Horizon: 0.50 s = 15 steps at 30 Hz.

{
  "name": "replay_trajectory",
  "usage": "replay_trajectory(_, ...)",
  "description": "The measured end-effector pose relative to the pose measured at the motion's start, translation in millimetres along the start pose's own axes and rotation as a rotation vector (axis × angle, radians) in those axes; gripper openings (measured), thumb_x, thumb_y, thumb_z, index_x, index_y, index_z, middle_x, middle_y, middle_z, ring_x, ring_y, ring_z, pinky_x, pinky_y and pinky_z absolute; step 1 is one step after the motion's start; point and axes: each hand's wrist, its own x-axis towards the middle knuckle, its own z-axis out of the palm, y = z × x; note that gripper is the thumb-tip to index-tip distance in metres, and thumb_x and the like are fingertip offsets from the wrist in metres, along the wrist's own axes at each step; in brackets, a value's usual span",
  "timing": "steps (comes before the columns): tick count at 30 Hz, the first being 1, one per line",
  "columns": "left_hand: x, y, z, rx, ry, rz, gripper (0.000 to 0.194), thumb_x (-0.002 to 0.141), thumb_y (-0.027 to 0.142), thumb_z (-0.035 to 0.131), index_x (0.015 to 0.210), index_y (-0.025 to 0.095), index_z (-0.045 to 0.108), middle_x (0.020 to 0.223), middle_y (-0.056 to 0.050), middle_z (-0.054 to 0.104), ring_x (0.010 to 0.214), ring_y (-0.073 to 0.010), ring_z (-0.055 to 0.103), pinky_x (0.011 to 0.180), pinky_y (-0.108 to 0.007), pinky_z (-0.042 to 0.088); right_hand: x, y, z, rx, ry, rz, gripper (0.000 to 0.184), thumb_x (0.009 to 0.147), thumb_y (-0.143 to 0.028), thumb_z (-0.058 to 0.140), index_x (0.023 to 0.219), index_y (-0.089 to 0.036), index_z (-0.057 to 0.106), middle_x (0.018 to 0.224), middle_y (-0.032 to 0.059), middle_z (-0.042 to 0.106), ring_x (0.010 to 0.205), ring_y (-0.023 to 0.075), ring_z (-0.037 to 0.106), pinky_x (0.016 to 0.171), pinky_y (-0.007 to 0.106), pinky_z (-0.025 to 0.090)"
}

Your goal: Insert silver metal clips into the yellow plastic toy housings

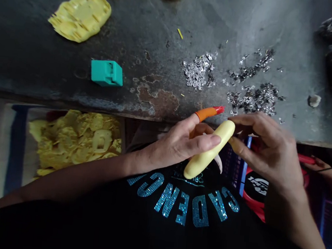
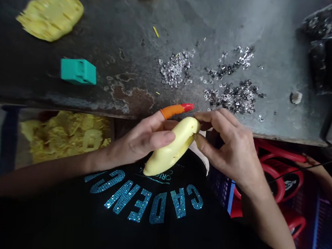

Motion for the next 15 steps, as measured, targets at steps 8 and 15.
replay_trajectory(8, -1.7, 0.5, 4.6, 0.886, 0.151, 0.484, 0.063, 0.091, 0.057, 0.089, 0.135, 0.015, 0.072, 0.111, -0.013, 0.087, 0.089, -0.0272, 0.083, 0.081, -0.041, 0.069, -23.5, 24.9, 41.9, -0.155, 0.358, -0.263, 0.037, 0.100, -0.026, 0.087, 0.135, -0.022, 0.076, 0.115, 0.0092, 0.086, 0.100, 0.0256, 0.084, 0.083, 0.037, 0.071)
replay_trajectory(15, -10.4, 3.6, 21.2, 1.399, 0.165, 0.937, 0.061, 0.098, 0.049, 0.080, 0.144, 0.011, 0.065, 0.136, -0.017, 0.086, 0.116, -0.0316, 0.086, 0.094, -0.040, 0.071, -42.6, 48.0, 69.4, -0.045, 0.670, -0.410, 0.027, 0.117, -0.036, 0.064, 0.138, -0.026, 0.079, 0.105, 0.0054, 0.083, 0.089, 0.0220, 0.085, 0.069, 0.035, 0.070)
